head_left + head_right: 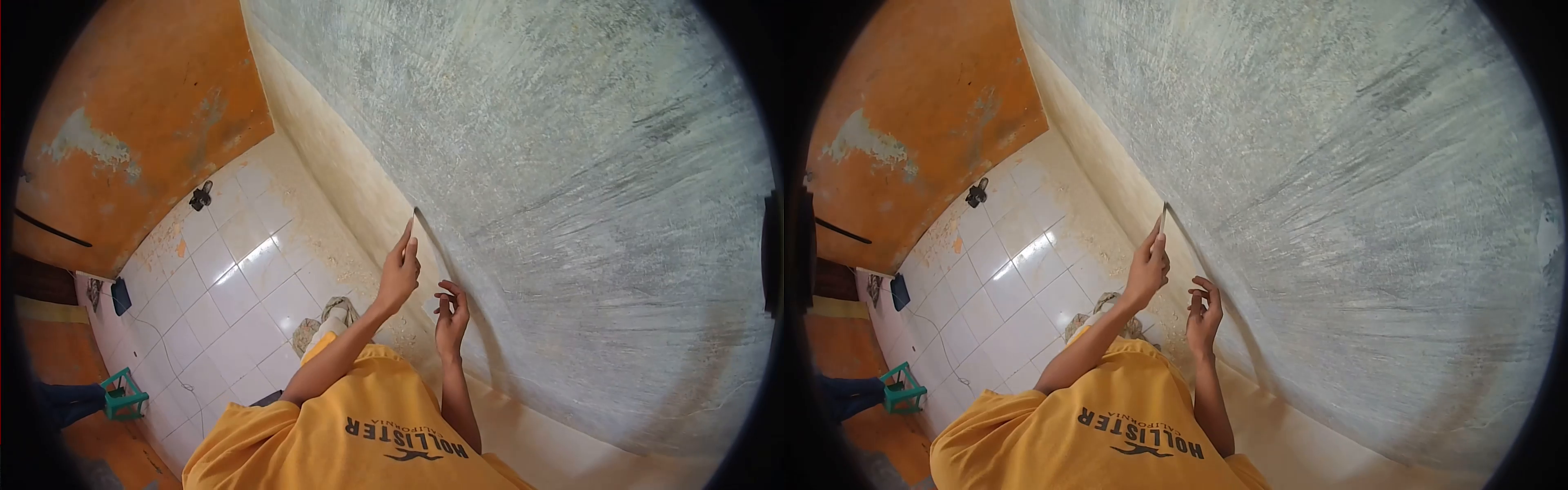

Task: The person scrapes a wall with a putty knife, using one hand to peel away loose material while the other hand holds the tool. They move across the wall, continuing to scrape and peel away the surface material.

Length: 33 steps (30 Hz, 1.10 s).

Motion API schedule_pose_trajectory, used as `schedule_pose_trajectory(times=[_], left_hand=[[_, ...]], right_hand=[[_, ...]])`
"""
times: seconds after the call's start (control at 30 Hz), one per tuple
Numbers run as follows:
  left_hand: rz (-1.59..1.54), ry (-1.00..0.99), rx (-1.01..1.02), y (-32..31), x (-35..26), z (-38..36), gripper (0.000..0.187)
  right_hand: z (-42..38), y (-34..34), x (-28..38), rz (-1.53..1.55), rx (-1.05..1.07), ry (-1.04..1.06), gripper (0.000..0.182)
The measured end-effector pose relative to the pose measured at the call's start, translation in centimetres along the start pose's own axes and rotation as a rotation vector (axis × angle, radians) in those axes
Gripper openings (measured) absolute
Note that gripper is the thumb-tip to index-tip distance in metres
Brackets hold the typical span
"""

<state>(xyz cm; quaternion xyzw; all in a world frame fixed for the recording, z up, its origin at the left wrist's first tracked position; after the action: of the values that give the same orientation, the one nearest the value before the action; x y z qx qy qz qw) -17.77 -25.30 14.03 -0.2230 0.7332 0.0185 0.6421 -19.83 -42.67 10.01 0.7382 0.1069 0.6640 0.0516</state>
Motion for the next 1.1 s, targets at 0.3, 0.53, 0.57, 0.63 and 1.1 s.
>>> schedule_pose_trajectory(times=[0.3, 0.53, 0.57, 0.63, 1.1], left_hand=[[0.174, -0.054, 0.058, 1.8, -0.4, 0.0, 0.054], [0.189, -0.094, 0.165, 5.6, -2.2, -0.8, 0.054], [0.238, -0.084, 0.161, 6.3, -2.6, -1.2, 0.057], [0.258, -0.053, 0.184, 7.9, -3.4, -1.8, 0.058], [0.459, 0.103, 0.470, 17.7, -2.7, -0.9, 0.073]], right_hand=[[0.9, -1.5, 2.6, 0.008, 0.012, 0.015, 0.022], [0.0, -3.0, 3.2, -0.004, 0.059, -0.039, 0.025], [0.0, -3.6, 3.4, -0.013, 0.090, -0.050, 0.027], [-0.3, -5.2, 4.0, -0.010, 0.167, -0.077, 0.030], [-2.5, -19.7, 3.7, 0.502, 0.199, -0.289, 0.030]])
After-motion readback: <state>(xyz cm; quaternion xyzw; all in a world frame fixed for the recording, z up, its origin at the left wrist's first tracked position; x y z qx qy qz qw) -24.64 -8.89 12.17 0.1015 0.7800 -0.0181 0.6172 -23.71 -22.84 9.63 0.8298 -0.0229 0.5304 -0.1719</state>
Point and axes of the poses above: each hand's wrist, its own z-axis towards the middle knuckle, its own y-axis out of the back of the hand, x = y × z, the point moved 5 cm from there along z, towards the middle knuckle, and after that the axes turned 6 degrees about -y, right-handed, at the moved point
